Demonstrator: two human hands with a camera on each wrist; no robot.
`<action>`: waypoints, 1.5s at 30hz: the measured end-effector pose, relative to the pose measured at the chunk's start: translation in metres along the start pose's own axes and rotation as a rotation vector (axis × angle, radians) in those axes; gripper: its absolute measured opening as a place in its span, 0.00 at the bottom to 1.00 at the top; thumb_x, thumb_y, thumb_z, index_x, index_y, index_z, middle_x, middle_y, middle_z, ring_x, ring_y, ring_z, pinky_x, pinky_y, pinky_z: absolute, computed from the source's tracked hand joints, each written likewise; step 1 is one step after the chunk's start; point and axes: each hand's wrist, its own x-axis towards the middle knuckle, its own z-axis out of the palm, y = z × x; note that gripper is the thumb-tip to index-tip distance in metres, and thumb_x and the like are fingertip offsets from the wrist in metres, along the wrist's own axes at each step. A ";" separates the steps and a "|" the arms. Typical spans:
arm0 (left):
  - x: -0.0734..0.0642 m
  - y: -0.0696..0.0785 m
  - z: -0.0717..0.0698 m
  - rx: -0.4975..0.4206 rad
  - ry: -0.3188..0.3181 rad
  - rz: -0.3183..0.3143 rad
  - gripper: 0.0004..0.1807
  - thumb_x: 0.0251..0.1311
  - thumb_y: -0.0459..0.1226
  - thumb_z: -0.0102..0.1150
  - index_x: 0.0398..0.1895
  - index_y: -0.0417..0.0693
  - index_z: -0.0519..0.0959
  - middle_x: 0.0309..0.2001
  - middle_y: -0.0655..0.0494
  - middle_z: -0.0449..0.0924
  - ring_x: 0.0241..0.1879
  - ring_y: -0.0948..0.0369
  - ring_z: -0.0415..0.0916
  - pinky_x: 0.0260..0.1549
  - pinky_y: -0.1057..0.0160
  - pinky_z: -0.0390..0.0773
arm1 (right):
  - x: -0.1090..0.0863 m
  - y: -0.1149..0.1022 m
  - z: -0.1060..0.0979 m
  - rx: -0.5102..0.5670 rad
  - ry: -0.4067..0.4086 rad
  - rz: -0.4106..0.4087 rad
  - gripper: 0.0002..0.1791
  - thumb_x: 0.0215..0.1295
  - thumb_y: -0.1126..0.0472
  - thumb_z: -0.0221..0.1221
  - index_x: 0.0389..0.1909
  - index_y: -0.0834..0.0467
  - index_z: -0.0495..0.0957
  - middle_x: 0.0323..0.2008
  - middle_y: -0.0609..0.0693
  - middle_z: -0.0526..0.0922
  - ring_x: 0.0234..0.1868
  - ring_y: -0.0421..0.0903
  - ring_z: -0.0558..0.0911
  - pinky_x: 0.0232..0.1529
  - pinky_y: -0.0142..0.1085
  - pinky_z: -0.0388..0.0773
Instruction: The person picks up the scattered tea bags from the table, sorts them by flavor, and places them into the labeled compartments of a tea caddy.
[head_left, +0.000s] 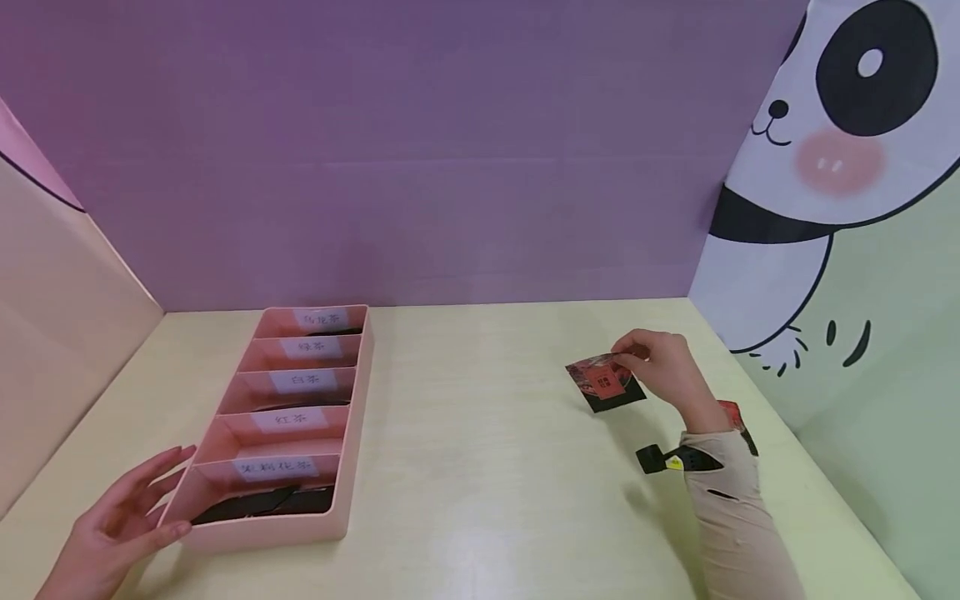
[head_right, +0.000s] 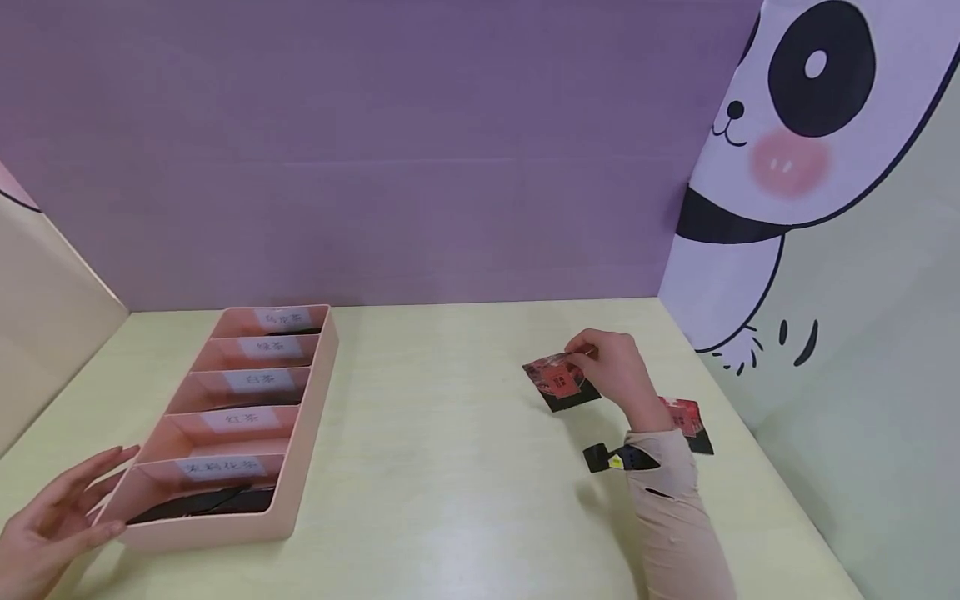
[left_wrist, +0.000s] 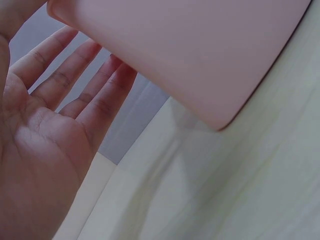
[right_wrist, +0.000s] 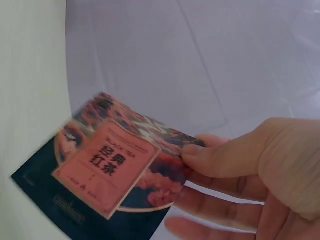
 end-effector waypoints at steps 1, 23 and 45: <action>-0.001 0.000 0.000 -0.005 0.005 -0.003 0.44 0.53 0.06 0.46 0.75 0.33 0.54 0.70 0.59 0.69 0.65 0.69 0.69 0.51 0.71 0.78 | 0.002 -0.004 0.002 0.016 0.013 -0.002 0.04 0.62 0.75 0.62 0.36 0.66 0.83 0.31 0.58 0.86 0.31 0.53 0.84 0.28 0.36 0.79; 0.001 -0.005 -0.002 -0.075 -0.042 0.066 0.44 0.52 0.05 0.46 0.74 0.28 0.52 0.70 0.55 0.69 0.66 0.66 0.68 0.55 0.71 0.74 | 0.045 -0.093 0.052 0.495 0.014 -0.060 0.05 0.64 0.74 0.62 0.40 0.70 0.83 0.38 0.63 0.85 0.34 0.55 0.88 0.32 0.37 0.86; 0.001 -0.007 -0.002 -0.055 0.008 0.008 0.44 0.54 0.05 0.45 0.75 0.34 0.55 0.69 0.59 0.70 0.64 0.69 0.69 0.52 0.71 0.77 | 0.058 -0.187 0.126 0.705 -0.202 -0.316 0.03 0.63 0.75 0.61 0.36 0.68 0.83 0.34 0.60 0.86 0.27 0.40 0.86 0.32 0.34 0.85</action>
